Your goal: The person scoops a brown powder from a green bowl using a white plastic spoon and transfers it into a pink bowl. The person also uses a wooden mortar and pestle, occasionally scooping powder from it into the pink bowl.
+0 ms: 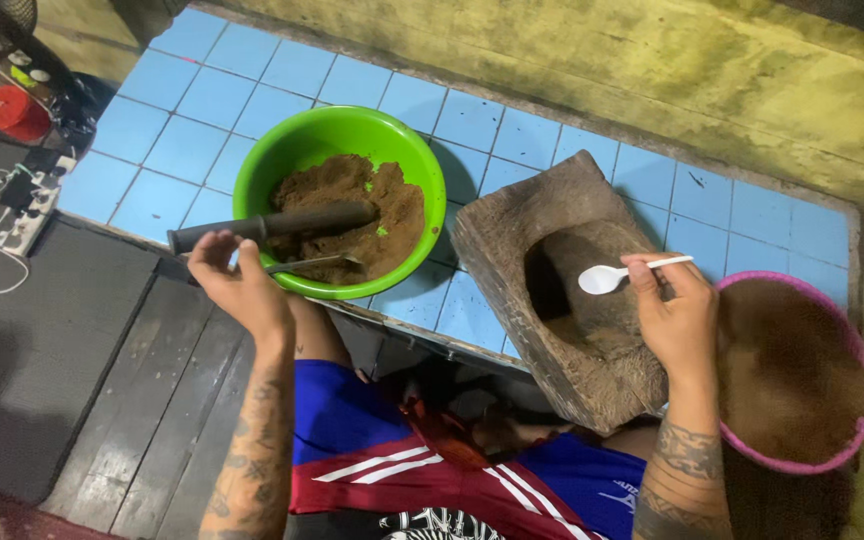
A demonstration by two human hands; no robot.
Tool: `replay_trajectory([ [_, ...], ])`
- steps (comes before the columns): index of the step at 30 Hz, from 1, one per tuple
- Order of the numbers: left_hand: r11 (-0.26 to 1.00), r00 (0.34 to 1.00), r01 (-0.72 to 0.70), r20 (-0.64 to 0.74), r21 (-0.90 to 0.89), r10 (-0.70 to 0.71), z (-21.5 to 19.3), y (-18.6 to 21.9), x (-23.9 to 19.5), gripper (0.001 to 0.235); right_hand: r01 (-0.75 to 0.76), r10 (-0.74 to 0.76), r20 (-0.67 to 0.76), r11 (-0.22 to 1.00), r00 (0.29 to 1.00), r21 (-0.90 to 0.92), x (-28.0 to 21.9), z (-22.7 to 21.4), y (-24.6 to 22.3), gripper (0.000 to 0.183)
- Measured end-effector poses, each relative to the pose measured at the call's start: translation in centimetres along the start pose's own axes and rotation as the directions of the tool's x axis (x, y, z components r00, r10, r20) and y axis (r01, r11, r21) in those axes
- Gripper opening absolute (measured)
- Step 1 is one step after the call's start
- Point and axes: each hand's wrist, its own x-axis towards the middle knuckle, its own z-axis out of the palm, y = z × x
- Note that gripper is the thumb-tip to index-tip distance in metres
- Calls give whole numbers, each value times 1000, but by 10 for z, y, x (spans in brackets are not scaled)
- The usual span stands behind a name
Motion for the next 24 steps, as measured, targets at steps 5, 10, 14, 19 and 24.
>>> replay_trajectory([
  [5, 997, 999, 40, -11, 70, -39, -3, 7, 20, 29, -118, 118, 26, 993, 993, 19, 4, -2, -11, 15],
  [10, 999, 998, 29, 48, 18, -30, -1, 1, 26, 26, -254, 271, -83, 951, 959, 175, 21, -3, -58, 26],
  [14, 995, 994, 77, 72, 66, -82, 6, 9, 25, 29, -175, 205, -83, 944, 975, 280, 50, 20, -149, 24],
  [19, 998, 996, -1, 92, 61, -5, 27, 3, 21, 37, 8, 13, -53, 929, 999, 370, 60, 127, -192, 11],
  [24, 979, 764, 202, 627, -11, -151, 63, 8, 10, 23, 124, -139, 146, 987, 980, 104, 57, 246, -142, 9],
])
